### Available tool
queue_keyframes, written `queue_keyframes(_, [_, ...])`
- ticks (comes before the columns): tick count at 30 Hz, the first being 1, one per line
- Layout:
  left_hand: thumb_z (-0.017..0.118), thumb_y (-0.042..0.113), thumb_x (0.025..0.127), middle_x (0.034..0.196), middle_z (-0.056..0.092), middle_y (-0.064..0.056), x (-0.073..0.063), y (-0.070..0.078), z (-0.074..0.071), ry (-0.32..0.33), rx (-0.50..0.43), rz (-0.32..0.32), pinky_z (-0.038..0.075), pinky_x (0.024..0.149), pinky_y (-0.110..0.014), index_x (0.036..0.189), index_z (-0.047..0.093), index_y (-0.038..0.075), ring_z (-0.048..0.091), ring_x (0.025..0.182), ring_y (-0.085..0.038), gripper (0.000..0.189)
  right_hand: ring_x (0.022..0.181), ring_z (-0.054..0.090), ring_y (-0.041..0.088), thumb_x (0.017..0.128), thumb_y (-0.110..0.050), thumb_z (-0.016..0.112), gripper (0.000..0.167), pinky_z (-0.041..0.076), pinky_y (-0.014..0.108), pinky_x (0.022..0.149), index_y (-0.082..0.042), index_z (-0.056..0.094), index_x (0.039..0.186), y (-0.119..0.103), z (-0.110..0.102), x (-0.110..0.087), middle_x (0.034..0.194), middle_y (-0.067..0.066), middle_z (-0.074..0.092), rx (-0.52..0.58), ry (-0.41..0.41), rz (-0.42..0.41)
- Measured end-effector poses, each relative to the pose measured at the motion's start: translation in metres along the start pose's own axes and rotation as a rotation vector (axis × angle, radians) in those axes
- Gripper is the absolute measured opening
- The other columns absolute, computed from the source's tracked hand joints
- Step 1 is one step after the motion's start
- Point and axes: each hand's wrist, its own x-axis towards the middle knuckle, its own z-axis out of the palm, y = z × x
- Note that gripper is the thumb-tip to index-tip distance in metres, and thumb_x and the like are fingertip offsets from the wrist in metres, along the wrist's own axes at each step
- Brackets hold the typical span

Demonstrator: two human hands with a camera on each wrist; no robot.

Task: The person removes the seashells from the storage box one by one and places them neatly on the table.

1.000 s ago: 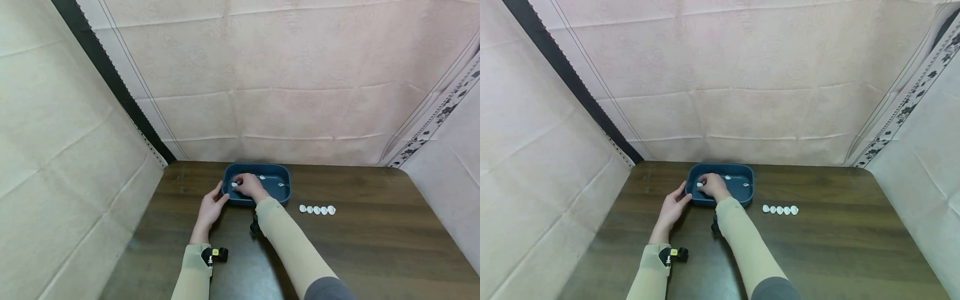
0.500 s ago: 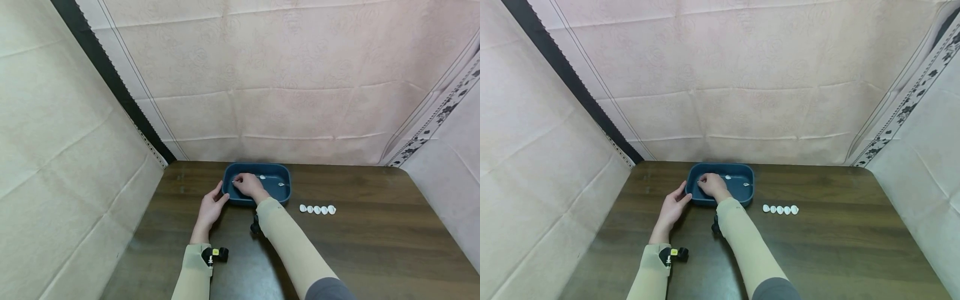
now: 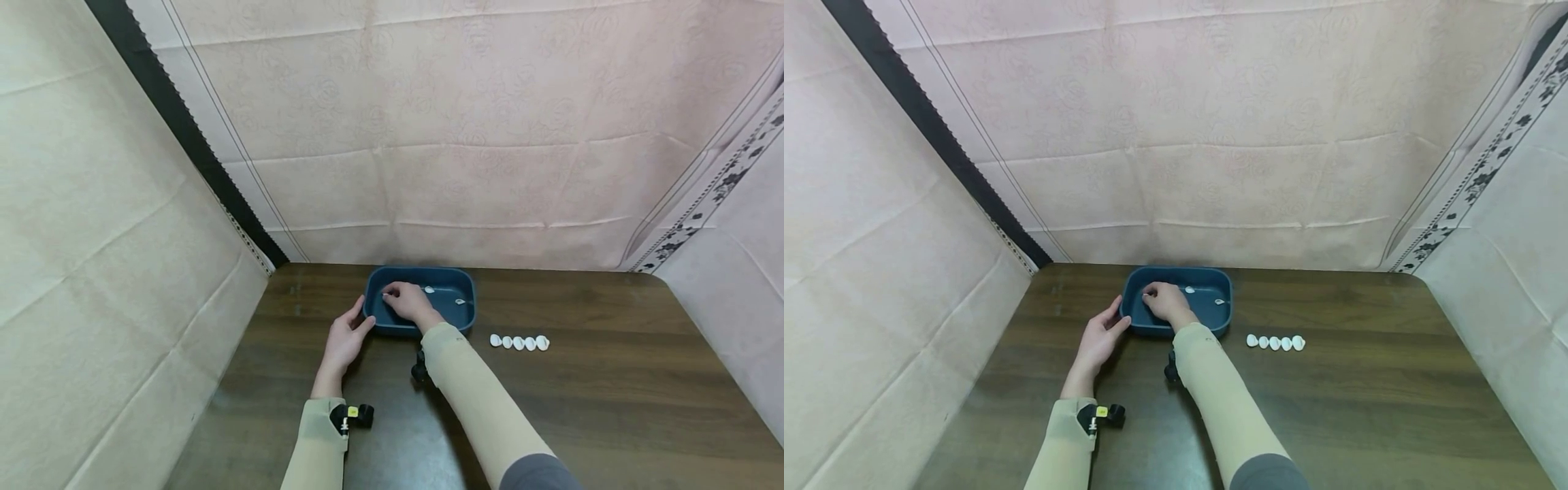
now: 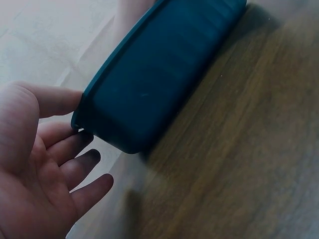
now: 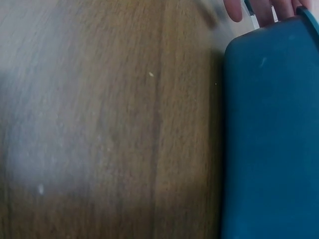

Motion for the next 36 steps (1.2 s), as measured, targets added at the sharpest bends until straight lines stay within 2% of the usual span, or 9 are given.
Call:
queue_keyframes(5, [0.067,0.022,0.107,0.165,0.047,-0.009,-0.0007,0.0012,0.0008,0.005,0.004,-0.009,0.036,0.123,-0.052,0.163,0.047,0.018,0.046,0.150,-0.031,0.060,0.129,0.061,0.028,0.113,-0.027,0.057,0.030,0.047,0.051,0.114,-0.016,0.073,0.136,0.0014,-0.0011,-0.0006,0.142,0.008,0.068,0.007,0.008,-0.002])
queue_keyframes(12, [0.067,0.021,0.107,0.165,0.046,-0.010,-0.0016,0.0007,0.0008,0.004,0.003,-0.015,0.035,0.123,-0.054,0.163,0.047,0.018,0.045,0.150,-0.033,0.059,0.108,0.063,0.025,0.107,-0.025,0.067,0.031,0.054,0.047,0.101,-0.018,0.073,0.137,0.0013,-0.0020,-0.0039,0.123,0.006,0.071,0.001,-0.040,-0.018])
queue_keyframes(19, [0.068,0.022,0.107,0.164,0.048,-0.011,-0.0023,0.0001,0.0001,0.018,0.008,-0.013,0.036,0.122,-0.053,0.162,0.048,0.017,0.047,0.149,-0.033,0.059,0.105,0.063,0.023,0.102,-0.016,0.073,0.032,0.054,0.046,0.100,-0.017,0.075,0.135,0.0016,-0.0025,-0.0044,0.117,0.004,0.072,-0.033,-0.079,-0.063])
queue_keyframes(31, [0.068,0.020,0.107,0.165,0.046,-0.012,-0.0010,0.0001,0.0002,0.008,0.013,-0.002,0.036,0.122,-0.054,0.163,0.047,0.016,0.046,0.149,-0.034,0.060,0.095,0.063,0.020,0.101,-0.019,0.075,0.027,0.056,0.041,0.090,-0.017,0.077,0.128,0.0042,-0.0010,-0.0031,0.103,0.000,0.070,-0.033,-0.060,-0.055])
queue_keyframes(36, [0.068,0.021,0.107,0.164,0.048,-0.011,-0.0002,0.0014,0.0006,0.010,0.009,0.000,0.036,0.122,-0.052,0.162,0.048,0.015,0.047,0.149,-0.033,0.059,0.094,0.063,0.020,0.102,-0.022,0.075,0.025,0.056,0.041,0.090,-0.017,0.078,0.127,0.0039,-0.0009,-0.0039,0.102,-0.001,0.071,-0.027,-0.054,-0.040])
